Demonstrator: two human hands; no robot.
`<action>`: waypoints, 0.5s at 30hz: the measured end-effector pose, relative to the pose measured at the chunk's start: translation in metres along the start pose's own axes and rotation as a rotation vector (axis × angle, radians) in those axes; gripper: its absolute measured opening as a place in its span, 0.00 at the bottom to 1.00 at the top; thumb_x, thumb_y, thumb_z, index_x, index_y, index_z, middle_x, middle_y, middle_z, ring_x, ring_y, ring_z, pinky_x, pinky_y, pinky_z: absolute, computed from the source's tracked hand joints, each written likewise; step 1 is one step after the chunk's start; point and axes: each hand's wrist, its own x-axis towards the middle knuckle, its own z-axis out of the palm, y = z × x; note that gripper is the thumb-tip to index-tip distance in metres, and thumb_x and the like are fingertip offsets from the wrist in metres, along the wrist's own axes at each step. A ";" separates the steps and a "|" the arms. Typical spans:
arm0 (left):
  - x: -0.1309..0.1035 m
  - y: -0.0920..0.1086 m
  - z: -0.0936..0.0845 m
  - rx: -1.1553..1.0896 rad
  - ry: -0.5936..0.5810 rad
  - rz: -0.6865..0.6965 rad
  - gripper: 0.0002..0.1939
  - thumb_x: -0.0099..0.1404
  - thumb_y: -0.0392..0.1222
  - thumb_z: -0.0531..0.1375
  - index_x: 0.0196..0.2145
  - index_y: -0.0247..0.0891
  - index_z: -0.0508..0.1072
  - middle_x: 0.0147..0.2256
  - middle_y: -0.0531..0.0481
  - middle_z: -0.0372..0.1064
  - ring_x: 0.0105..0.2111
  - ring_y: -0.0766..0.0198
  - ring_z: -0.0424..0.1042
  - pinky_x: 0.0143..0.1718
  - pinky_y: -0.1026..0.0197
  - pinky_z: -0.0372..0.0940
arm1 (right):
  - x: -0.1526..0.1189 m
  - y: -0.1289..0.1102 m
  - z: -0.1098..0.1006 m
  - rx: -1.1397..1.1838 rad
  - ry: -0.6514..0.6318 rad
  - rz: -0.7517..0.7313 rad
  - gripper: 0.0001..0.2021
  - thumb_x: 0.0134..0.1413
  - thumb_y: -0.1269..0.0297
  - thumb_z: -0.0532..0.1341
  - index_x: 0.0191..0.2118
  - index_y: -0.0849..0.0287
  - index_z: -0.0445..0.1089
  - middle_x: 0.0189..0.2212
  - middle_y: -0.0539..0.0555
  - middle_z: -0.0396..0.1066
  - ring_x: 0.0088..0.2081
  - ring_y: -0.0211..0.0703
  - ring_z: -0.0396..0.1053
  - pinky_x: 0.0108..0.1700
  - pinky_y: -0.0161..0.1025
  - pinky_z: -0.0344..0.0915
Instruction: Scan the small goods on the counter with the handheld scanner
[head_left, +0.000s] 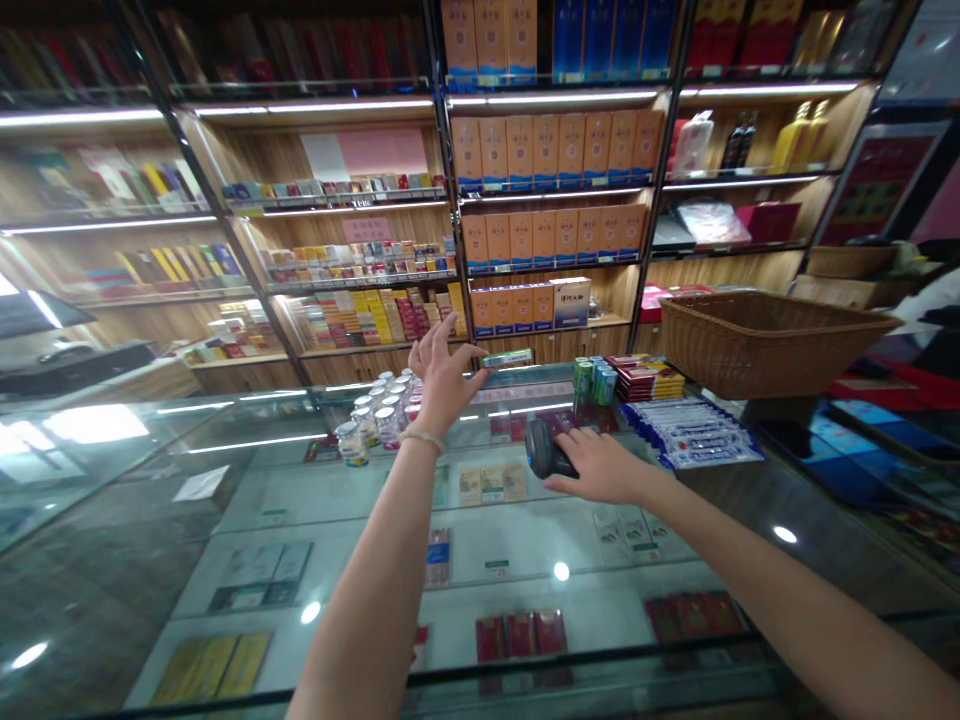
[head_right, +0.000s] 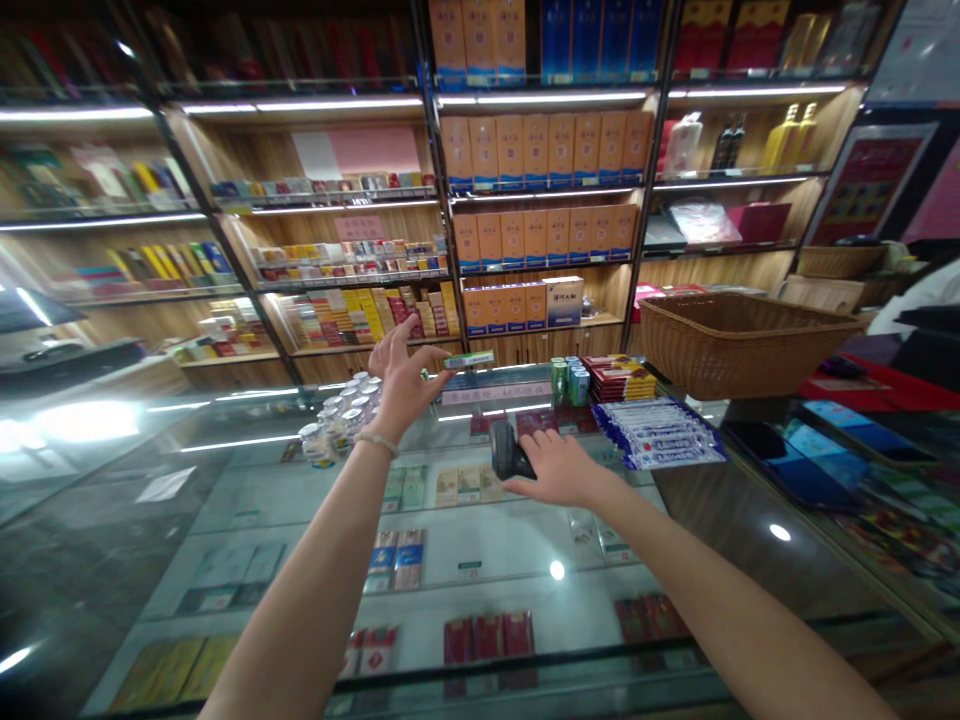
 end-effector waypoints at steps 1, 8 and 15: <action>0.000 -0.001 0.000 -0.003 -0.002 0.002 0.08 0.61 0.41 0.69 0.39 0.51 0.80 0.71 0.53 0.54 0.72 0.43 0.50 0.72 0.32 0.44 | 0.001 0.001 -0.004 0.012 -0.014 0.005 0.37 0.65 0.35 0.52 0.64 0.63 0.65 0.59 0.70 0.69 0.60 0.65 0.65 0.58 0.56 0.63; -0.002 -0.008 0.004 -0.033 -0.056 0.046 0.07 0.61 0.45 0.70 0.39 0.48 0.81 0.72 0.50 0.51 0.72 0.44 0.49 0.73 0.36 0.46 | 0.050 0.017 -0.046 0.273 0.230 0.213 0.30 0.68 0.42 0.54 0.64 0.57 0.67 0.62 0.65 0.68 0.65 0.60 0.62 0.64 0.55 0.58; -0.003 -0.014 0.009 -0.053 -0.083 0.057 0.07 0.61 0.44 0.68 0.39 0.47 0.80 0.74 0.51 0.46 0.73 0.46 0.47 0.73 0.38 0.46 | 0.105 0.015 -0.054 1.047 0.304 0.188 0.26 0.62 0.42 0.59 0.49 0.61 0.78 0.50 0.59 0.79 0.55 0.51 0.72 0.58 0.44 0.64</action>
